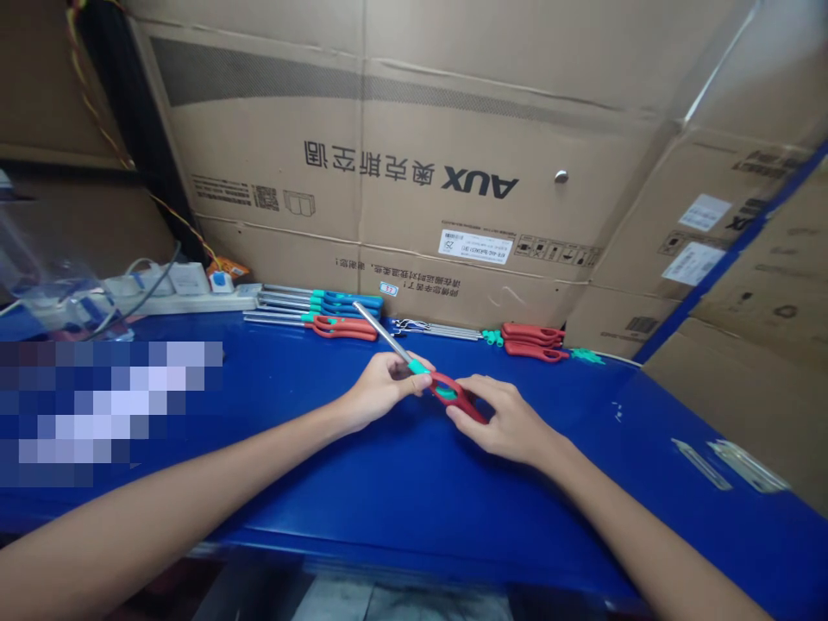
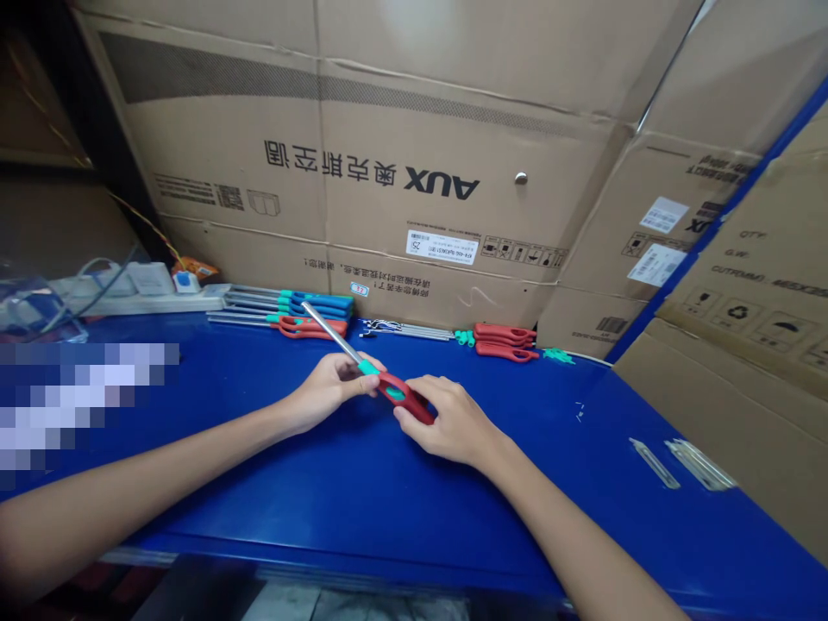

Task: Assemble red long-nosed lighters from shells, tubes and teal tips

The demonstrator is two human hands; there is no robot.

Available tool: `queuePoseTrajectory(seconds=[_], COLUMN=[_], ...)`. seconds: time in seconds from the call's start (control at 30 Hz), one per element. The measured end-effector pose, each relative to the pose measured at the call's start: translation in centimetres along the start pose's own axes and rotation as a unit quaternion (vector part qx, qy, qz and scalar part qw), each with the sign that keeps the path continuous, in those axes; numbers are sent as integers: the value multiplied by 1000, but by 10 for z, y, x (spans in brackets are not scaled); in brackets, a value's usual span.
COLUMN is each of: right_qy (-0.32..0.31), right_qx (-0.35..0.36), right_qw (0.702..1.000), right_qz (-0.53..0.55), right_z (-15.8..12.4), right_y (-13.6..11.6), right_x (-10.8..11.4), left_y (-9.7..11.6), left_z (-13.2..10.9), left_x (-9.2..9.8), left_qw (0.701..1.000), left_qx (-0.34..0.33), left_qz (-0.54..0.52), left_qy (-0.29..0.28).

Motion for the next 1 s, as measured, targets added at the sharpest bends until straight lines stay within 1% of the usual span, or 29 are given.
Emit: queuePoseTrajectory(seconds=[0.1,0.2,0.27,0.3,0.33,0.4,0.5,0.57,0.6,0.63,0.67,0.73,0.8,0.87,0.93,0.97,1.0], right_qy=[-44,-47,-43,-45,-54,-99,-173,-200,-216,-236,-257,-291,-304,-313,-310,-297,-276], right_qx=[-62,-103,-140,-168,-196,-242,-272,-281,-281,-277,-272,-268,-272,-262,-243,-240,-243], right_qw=[996,989,973,957,932,864,749,679,655,640,633,634,632,610,582,578,586], right_qz=[47,100,176,234,300,431,578,648,668,677,678,664,659,679,711,721,722], right_z=[-3,-4,-4,-5,-6,-9,-17,-22,-24,-27,-29,-34,-38,-39,-37,-34,-31], right_y=[17,24,28,31,33,31,17,7,2,-4,-9,-15,-18,-24,-30,-29,-25], right_x=[-11,-16,-21,-25,-31,-48,-67,-72,-73,-75,-76,-79,-83,-85,-86,-85,-84], left_y=[-4,-8,-10,-9,-9,-7,-5,-5,-5,-4,-3,0,3,5,5,3,1], left_z=[4,5,5,4,3,1,-3,-4,-4,-5,-5,-6,-8,-12,-13,-12,-11], left_x=[12,16,14,12,10,2,-10,-15,-16,-16,-15,-16,-19,-24,-26,-25,-23], left_qw=[998,990,984,981,980,978,971,966,963,961,959,955,950,946,943,944,947], left_qx=[16,40,52,55,57,59,72,83,86,87,88,89,95,103,111,113,115], left_qz=[-55,-131,-171,-183,-191,-198,-213,-224,-231,-237,-243,-249,-245,-239,-239,-238,-233], left_qy=[25,25,19,12,3,-29,-81,-102,-107,-112,-117,-135,-166,-194,-203,-198,-187])
Point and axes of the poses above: each hand's wrist, its own z-axis towards the middle knuckle, its own x-axis out of the back of the hand, y = z × x, the point moved 10 cm from there along z, towards the middle knuckle, and after that the axes turned 1 degree about y, right-handed, at the moved point
